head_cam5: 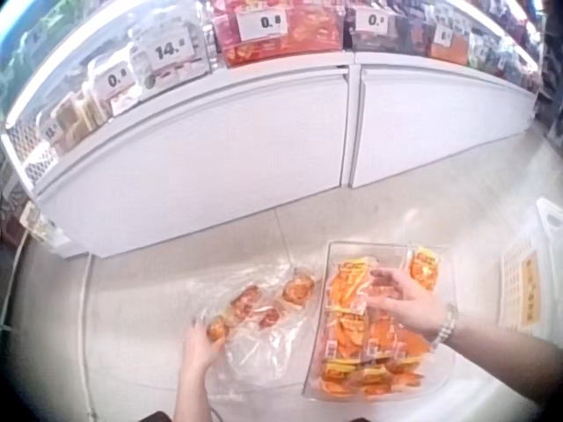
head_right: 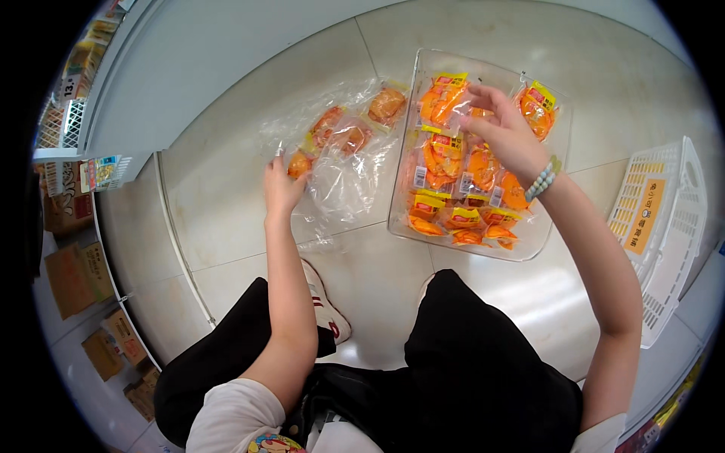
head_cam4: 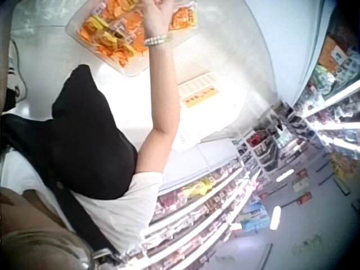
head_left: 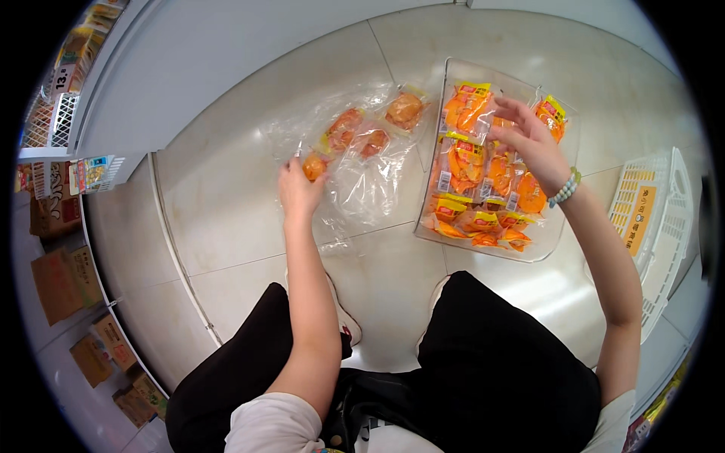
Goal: The person sits on the floor and unpacks small, individually wrapped orange snacks from a large plastic bag. They place the snacks one by one into a clear plastic tray, arranging them in neat rows.
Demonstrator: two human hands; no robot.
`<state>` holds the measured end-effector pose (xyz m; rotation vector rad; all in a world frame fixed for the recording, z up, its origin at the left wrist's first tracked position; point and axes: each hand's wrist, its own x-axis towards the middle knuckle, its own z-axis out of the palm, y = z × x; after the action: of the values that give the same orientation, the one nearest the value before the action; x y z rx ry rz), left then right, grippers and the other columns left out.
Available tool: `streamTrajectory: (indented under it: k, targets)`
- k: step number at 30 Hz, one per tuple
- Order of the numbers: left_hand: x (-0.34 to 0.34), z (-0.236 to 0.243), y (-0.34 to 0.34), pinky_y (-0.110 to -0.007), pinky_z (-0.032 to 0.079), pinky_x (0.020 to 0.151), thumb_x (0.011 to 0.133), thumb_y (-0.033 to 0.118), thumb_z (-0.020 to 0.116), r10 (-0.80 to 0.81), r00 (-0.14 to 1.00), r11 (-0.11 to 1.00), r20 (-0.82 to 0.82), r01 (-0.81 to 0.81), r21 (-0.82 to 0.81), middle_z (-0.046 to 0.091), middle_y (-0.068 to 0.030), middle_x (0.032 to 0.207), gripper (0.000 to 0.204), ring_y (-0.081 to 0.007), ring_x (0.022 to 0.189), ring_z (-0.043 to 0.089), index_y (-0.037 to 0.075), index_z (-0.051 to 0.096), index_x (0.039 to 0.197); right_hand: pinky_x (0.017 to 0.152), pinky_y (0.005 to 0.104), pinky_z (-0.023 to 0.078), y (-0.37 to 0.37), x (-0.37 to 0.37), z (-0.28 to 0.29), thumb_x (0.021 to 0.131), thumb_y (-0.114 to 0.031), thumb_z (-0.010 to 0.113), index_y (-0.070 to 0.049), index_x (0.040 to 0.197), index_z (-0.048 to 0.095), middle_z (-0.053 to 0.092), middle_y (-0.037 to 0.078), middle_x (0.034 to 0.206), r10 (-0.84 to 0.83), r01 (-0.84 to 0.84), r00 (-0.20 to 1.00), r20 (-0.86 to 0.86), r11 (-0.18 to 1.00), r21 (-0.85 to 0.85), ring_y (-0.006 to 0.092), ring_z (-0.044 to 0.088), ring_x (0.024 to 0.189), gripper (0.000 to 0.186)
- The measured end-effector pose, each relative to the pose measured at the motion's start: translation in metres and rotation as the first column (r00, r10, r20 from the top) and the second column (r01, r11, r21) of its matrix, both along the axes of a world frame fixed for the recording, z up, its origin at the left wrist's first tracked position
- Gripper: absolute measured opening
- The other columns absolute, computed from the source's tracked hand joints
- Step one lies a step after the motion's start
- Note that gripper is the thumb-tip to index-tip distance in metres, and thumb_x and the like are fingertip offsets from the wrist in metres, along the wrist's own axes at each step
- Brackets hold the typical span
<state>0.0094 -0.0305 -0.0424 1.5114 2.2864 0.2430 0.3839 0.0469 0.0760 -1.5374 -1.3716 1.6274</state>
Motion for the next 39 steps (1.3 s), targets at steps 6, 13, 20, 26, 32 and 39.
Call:
streamTrajectory:
  k: [6, 13, 20, 26, 32, 39]
  targets:
    - [0.043, -0.012, 0.028, -0.058, 0.028, 0.105, 0.066, 0.049, 0.076, -0.249, 0.958, 0.968, -0.145, 0.240, -0.078, 0.026, -0.0128, 0.150, 0.099, -0.0396, 0.135, 0.024, 0.022, 0.023, 0.145, 0.088, 0.0300, 0.046, -0.015, 0.024, -0.007, 0.089, -0.020, 0.059, -0.005, 0.135, 0.040, 0.048, 0.009, 0.130, -0.010, 0.012, 0.999, 0.044, 0.999, -0.044, 0.0152, 0.056, 0.106, 0.052]
    - [0.072, -0.002, 0.053, -0.050, 0.034, 0.103, 0.068, 0.065, 0.065, -0.400, 0.899, 0.906, -0.176, 0.359, -0.225, 0.039, -0.0125, 0.140, 0.101, -0.0347, 0.131, 0.034, 0.025, 0.016, 0.148, 0.102, 0.0406, 0.036, -0.003, 0.055, -0.021, 0.089, -0.028, 0.054, -0.007, 0.135, 0.042, 0.042, 0.017, 0.138, -0.098, -0.319, 0.729, 0.677, 0.826, 0.464, 0.0314, 0.043, 0.123, 0.052]
    - [0.063, -0.035, 0.028, -0.044, 0.047, 0.081, 0.077, 0.043, 0.064, -0.251, 0.945, 0.908, -0.211, 0.306, 0.286, 0.061, -0.0142, 0.107, 0.063, -0.0339, 0.091, 0.058, 0.025, 0.045, 0.134, 0.112, 0.0435, 0.022, -0.010, 0.053, -0.065, 0.091, -0.043, 0.047, -0.008, 0.141, 0.035, 0.034, 0.019, 0.144, -0.062, -0.537, 0.392, 0.918, 0.794, 0.284, 0.0348, 0.029, 0.135, 0.061]
    - [0.057, -0.040, 0.026, -0.041, 0.048, 0.076, 0.076, 0.023, 0.069, -0.208, 0.959, 0.910, 0.195, 0.116, 0.399, 0.057, -0.0150, 0.106, 0.056, -0.0322, 0.085, 0.058, 0.025, 0.053, 0.129, 0.113, 0.0445, 0.020, -0.007, 0.064, -0.066, 0.091, -0.042, 0.048, -0.004, 0.141, 0.032, 0.032, 0.020, 0.145, -0.009, -0.510, 0.465, 0.885, 0.815, 0.276, 0.0352, 0.026, 0.136, 0.064]
    - [0.054, -0.032, 0.027, -0.037, 0.048, 0.076, 0.073, 0.013, 0.071, -0.202, 0.964, 0.911, 0.173, 0.120, 0.394, 0.054, -0.0121, 0.104, 0.037, -0.0264, 0.087, 0.057, 0.017, 0.068, 0.110, 0.113, 0.0423, 0.022, -0.007, 0.060, -0.059, 0.090, -0.038, 0.049, -0.001, 0.140, 0.033, 0.032, 0.021, 0.145, 0.017, -0.525, 0.469, 0.883, 0.809, 0.263, 0.0353, 0.028, 0.136, 0.064]
    - [0.049, -0.011, 0.033, -0.034, 0.049, 0.062, 0.069, 0.011, 0.071, -0.304, 0.909, 0.827, 0.286, 0.103, 0.552, 0.058, -0.0082, 0.078, 0.012, -0.0233, 0.066, 0.058, 0.008, 0.071, 0.080, 0.112, 0.0417, 0.023, -0.012, 0.060, -0.051, 0.090, -0.034, 0.052, 0.001, 0.139, 0.033, 0.032, 0.022, 0.144, 0.025, -0.533, 0.479, 0.877, 0.802, 0.268, 0.0356, 0.029, 0.135, 0.063]
